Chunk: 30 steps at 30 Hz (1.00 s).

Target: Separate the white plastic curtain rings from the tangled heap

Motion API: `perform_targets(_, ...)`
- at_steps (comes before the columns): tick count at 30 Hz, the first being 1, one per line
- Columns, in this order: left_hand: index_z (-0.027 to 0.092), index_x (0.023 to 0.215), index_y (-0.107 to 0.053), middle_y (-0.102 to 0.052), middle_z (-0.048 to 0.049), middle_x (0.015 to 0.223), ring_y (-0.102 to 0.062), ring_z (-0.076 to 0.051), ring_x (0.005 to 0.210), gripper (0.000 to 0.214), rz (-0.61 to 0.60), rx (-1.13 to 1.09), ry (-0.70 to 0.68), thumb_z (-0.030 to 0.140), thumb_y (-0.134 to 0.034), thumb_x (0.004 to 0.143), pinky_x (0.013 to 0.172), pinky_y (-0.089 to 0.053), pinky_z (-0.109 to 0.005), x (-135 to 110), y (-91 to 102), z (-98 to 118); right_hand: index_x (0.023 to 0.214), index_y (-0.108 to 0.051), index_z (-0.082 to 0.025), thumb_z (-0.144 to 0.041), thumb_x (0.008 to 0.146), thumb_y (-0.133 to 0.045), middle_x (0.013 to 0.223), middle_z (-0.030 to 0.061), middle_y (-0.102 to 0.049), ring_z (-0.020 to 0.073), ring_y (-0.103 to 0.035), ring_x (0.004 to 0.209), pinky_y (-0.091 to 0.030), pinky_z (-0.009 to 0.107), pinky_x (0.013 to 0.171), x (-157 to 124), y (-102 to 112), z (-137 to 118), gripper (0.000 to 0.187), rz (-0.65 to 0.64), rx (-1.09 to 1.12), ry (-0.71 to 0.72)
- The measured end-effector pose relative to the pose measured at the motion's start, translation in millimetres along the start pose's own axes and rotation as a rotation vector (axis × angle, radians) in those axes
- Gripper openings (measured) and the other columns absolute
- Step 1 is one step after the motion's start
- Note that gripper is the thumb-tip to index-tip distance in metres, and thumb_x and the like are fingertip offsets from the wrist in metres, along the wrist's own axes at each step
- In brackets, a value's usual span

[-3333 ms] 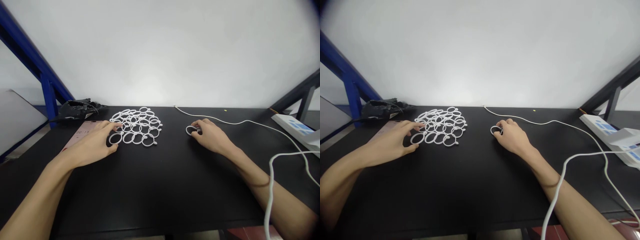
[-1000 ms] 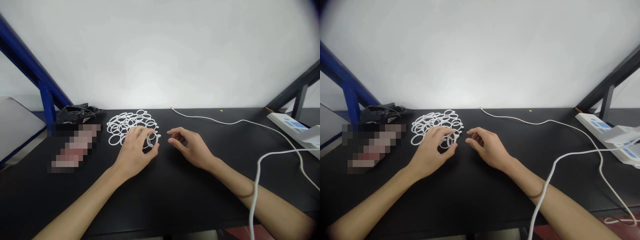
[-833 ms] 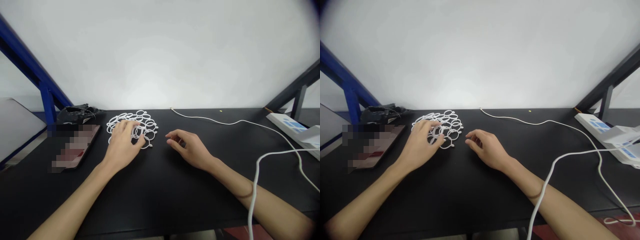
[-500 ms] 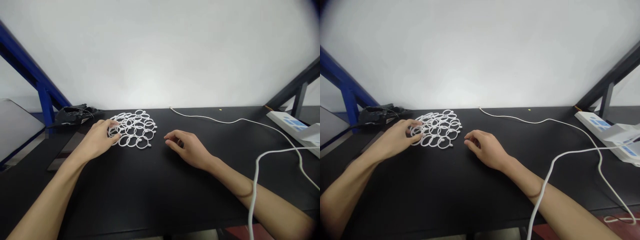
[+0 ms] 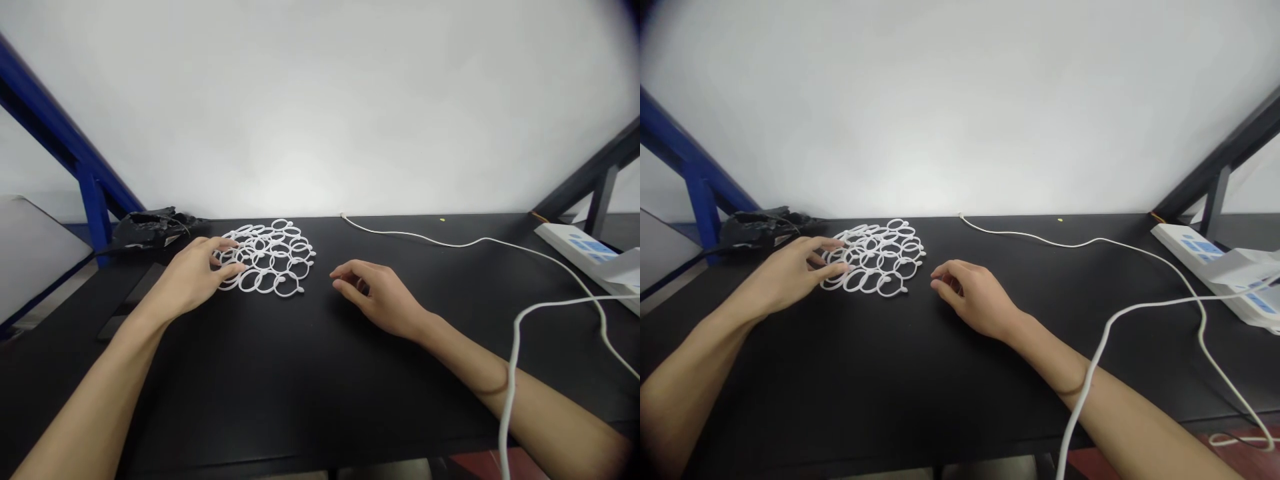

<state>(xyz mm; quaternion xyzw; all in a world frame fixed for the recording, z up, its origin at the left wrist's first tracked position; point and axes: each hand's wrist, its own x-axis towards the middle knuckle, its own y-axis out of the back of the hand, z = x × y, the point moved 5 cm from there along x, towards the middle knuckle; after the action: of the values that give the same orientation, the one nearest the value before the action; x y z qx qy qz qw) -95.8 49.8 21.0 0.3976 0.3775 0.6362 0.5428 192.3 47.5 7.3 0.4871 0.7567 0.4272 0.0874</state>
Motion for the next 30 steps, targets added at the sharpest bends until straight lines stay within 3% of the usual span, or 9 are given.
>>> perform_targets(3,0.015,0.124,-0.058,-0.059,-0.0109,0.12,-0.063,-0.028,0.098,0.054,0.052,0.038,0.024,0.055,-0.046,0.089,0.092,-0.048,-0.042,0,15.2,-12,0.1,-0.065,-0.021,-0.032,0.094,-0.056,0.091,0.0023,-0.071,0.0134,-0.063,0.072,-0.05,0.027,0.066,0,1,0,0.015,0.003,-0.003,0.001)
perform_targets(6,0.012,0.127,-0.054,-0.056,-0.0121,0.123,-0.062,-0.03,0.1,0.055,0.089,0.165,0.094,0.052,-0.041,0.092,0.096,-0.046,-0.046,-1,31.2,-44,0.1,-0.065,-0.021,-0.032,0.094,-0.056,0.091,0.0021,-0.07,0.0134,-0.062,0.072,-0.049,0.027,0.067,0,0,0,0.015,-0.008,-0.006,-0.001)
perform_targets(8,0.01,0.131,-0.05,-0.054,-0.0156,0.126,-0.058,-0.034,0.109,0.06,0.064,0.259,0.124,0.053,-0.04,0.092,0.101,-0.043,-0.05,-1,35.2,-67,0.1,-0.065,-0.022,-0.032,0.094,-0.056,0.093,0.0022,-0.07,0.0134,-0.062,0.073,-0.049,0.027,0.067,0,-1,0,0.015,-0.024,-0.013,-0.001)
perform_targets(12,0.011,0.143,-0.041,-0.043,-0.0233,0.14,-0.046,-0.045,0.128,0.075,-0.044,0.32,0.338,0.058,-0.046,0.084,0.103,-0.04,-0.052,-3,27.7,-100,0.101,-0.065,-0.022,-0.033,0.094,-0.056,0.095,0.0018,-0.07,0.0133,-0.062,0.074,-0.048,0.027,0.068,0,-3,0,0.015,-0.045,-0.018,-0.005)
perform_targets(15,0.015,0.15,-0.031,-0.033,-0.0248,0.149,-0.041,-0.048,0.132,0.083,-0.065,0.253,0.368,0.06,-0.048,0.082,0.1,-0.041,-0.057,-1,20.4,-103,0.101,-0.065,-0.022,-0.033,0.094,-0.055,0.093,0.0011,-0.07,0.0132,-0.062,0.075,-0.048,0.027,0.067,0,-4,0,0.016,-0.051,-0.014,-0.02)
perform_targets(17,0.013,0.149,-0.031,-0.034,-0.0243,0.15,-0.041,-0.046,0.134,0.082,-0.055,0.193,0.355,0.056,-0.051,0.082,0.104,-0.039,-0.056,1,19.9,-105,0.101,-0.065,-0.022,-0.033,0.094,-0.055,0.091,0.0006,-0.07,0.0131,-0.061,0.074,-0.047,0.026,0.067,0,-4,0,0.016,-0.053,-0.016,-0.031)
perform_targets(21,0.009,0.146,-0.033,-0.049,-0.0203,0.141,-0.055,-0.034,0.123,0.074,-0.047,0.113,0.347,0.043,-0.053,0.083,0.101,-0.045,-0.043,2,24.8,-117,0.102,-0.065,-0.023,-0.033,0.094,-0.056,0.092,0.0006,-0.07,0.0132,-0.062,0.075,-0.047,0.026,0.067,0,-5,1,0.016,-0.065,-0.017,-0.026)
perform_targets(25,0.014,0.146,-0.03,-0.048,-0.0167,0.143,-0.064,-0.025,0.107,0.071,-0.058,-0.04,0.381,0.042,-0.053,0.086,0.086,-0.053,-0.033,-2,27.1,-128,0.102,-0.065,-0.023,-0.033,0.094,-0.055,0.096,0.0014,-0.07,0.0136,-0.063,0.078,-0.047,0.027,0.068,-1,-6,0,0.016,-0.077,-0.02,-0.022)
perform_targets(30,0.015,0.141,-0.038,-0.051,-0.0157,0.14,-0.062,-0.027,0.11,0.066,0.06,-0.047,0.385,0.051,-0.05,0.088,0.092,-0.05,-0.038,2,37.6,-120,0.102,-0.064,-0.022,-0.033,0.094,-0.055,0.096,0.0012,-0.07,0.0136,-0.063,0.078,-0.048,0.027,0.07,-2,-6,-2,0.016,-0.088,-0.028,-0.012)
